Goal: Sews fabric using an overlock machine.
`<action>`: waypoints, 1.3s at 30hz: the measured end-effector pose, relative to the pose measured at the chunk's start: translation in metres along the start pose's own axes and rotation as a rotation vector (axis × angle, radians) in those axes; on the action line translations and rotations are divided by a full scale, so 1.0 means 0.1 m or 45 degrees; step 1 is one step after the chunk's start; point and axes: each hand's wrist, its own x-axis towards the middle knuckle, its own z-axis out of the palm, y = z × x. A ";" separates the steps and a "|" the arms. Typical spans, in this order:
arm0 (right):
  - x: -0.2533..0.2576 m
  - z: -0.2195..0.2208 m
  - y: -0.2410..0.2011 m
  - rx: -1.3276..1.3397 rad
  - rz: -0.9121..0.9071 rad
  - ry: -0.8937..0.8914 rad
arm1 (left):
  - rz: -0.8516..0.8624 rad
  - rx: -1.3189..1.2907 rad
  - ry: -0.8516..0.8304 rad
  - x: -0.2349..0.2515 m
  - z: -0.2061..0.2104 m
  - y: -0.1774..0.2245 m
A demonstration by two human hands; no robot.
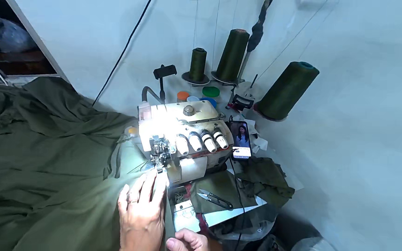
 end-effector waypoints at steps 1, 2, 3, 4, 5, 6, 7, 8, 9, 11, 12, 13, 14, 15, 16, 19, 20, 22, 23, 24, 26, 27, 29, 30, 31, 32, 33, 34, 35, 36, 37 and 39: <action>0.02 0.01 -0.02 0.007 -0.004 -0.001 | 0.004 -0.056 -0.014 0.03 0.00 -0.03; 0.05 0.02 -0.04 0.015 -0.008 0.001 | 0.008 -0.123 -0.032 0.05 0.00 -0.08; 0.08 0.04 -0.06 0.019 -0.016 0.003 | 0.008 -0.204 -0.051 0.08 -0.02 -0.12; 0.12 0.06 -0.08 0.017 -0.023 0.004 | 0.006 -0.293 -0.073 0.10 -0.06 -0.17; 0.17 0.09 -0.10 0.006 -0.031 0.004 | 0.005 -0.362 -0.096 0.11 -0.11 -0.21; 0.23 0.12 -0.13 -0.010 -0.042 0.003 | 0.015 -0.384 -0.123 0.12 -0.16 -0.24; 0.31 0.14 -0.14 -0.018 -0.056 0.005 | 0.039 -0.362 -0.142 0.12 -0.20 -0.25; 0.39 0.16 -0.15 -0.019 -0.084 -0.001 | 0.062 -0.323 -0.151 0.12 -0.24 -0.25; 0.49 0.18 -0.16 -0.019 -0.115 -0.006 | 0.070 -0.298 -0.148 0.10 -0.25 -0.24; 0.67 0.22 -0.20 -0.027 -0.128 0.004 | 0.019 -0.326 -0.146 0.10 -0.21 -0.25; 0.76 0.24 -0.24 -0.031 -0.106 0.021 | -0.025 -0.374 -0.143 0.13 -0.17 -0.29; 0.83 0.27 -0.27 -0.033 -0.062 0.053 | -0.064 -0.417 -0.148 0.17 -0.13 -0.33; 0.89 0.29 -0.31 -0.050 -0.001 0.090 | -0.088 -0.448 -0.168 0.23 -0.09 -0.39; 0.93 0.31 -0.34 -0.074 0.059 0.120 | -0.107 -0.471 -0.193 0.28 -0.06 -0.46; 0.95 0.32 -0.35 -0.087 0.090 0.136 | -0.124 -0.489 -0.218 0.34 -0.03 -0.52; 0.93 0.31 -0.31 -0.052 0.064 0.117 | -0.154 -0.515 -0.263 0.52 0.04 -0.69; 0.90 0.30 -0.28 -0.030 0.039 0.102 | -0.161 -0.530 -0.263 0.57 0.07 -0.74; 0.82 0.29 -0.21 -0.003 0.003 0.047 | -0.177 -0.561 -0.258 0.67 0.14 -0.84; 0.78 0.28 -0.19 -0.016 0.002 0.014 | -0.176 -0.577 -0.245 0.70 0.17 -0.89; 0.74 0.27 -0.17 -0.030 0.014 -0.016 | -0.165 -0.581 -0.213 0.71 0.20 -0.94; 0.65 0.26 -0.13 -0.056 0.036 -0.068 | -0.165 -0.542 -0.181 0.69 0.15 -1.02; 0.61 0.26 -0.10 -0.065 0.034 -0.088 | -0.181 -0.490 -0.174 0.65 0.09 -1.08; 0.55 0.25 -0.04 -0.076 0.037 -0.126 | -0.258 -0.344 -0.222 0.47 -0.05 -1.27; 0.51 0.25 -0.02 -0.082 0.045 -0.143 | -0.331 -0.292 -0.324 0.38 -0.16 -1.36; 0.49 0.26 0.00 -0.084 0.055 -0.160 | -0.414 -0.283 -0.474 0.31 -0.30 -1.41; 0.47 0.28 0.01 -0.087 0.070 -0.180 | -0.488 -0.315 -0.630 0.27 -0.41 -1.42; 0.45 0.31 0.03 -0.093 0.083 -0.210 | -0.524 -0.319 -0.753 0.23 -0.46 -1.44; 0.43 0.35 0.05 -0.100 0.084 -0.246 | -0.530 -0.304 -0.842 0.18 -0.48 -1.46; 0.42 0.39 0.07 -0.102 0.087 -0.282 | -0.515 -0.309 -0.891 0.13 -0.49 -1.46; 0.41 0.45 0.09 -0.093 0.109 -0.313 | -0.489 -0.356 -0.929 0.08 -0.53 -1.45; 0.40 0.52 0.08 -0.058 0.162 -0.339 | -0.435 -0.437 -0.960 0.03 -0.60 -1.42; 0.40 0.67 0.03 0.087 0.324 -0.413 | -0.288 -0.601 -1.051 -0.03 -0.82 -1.24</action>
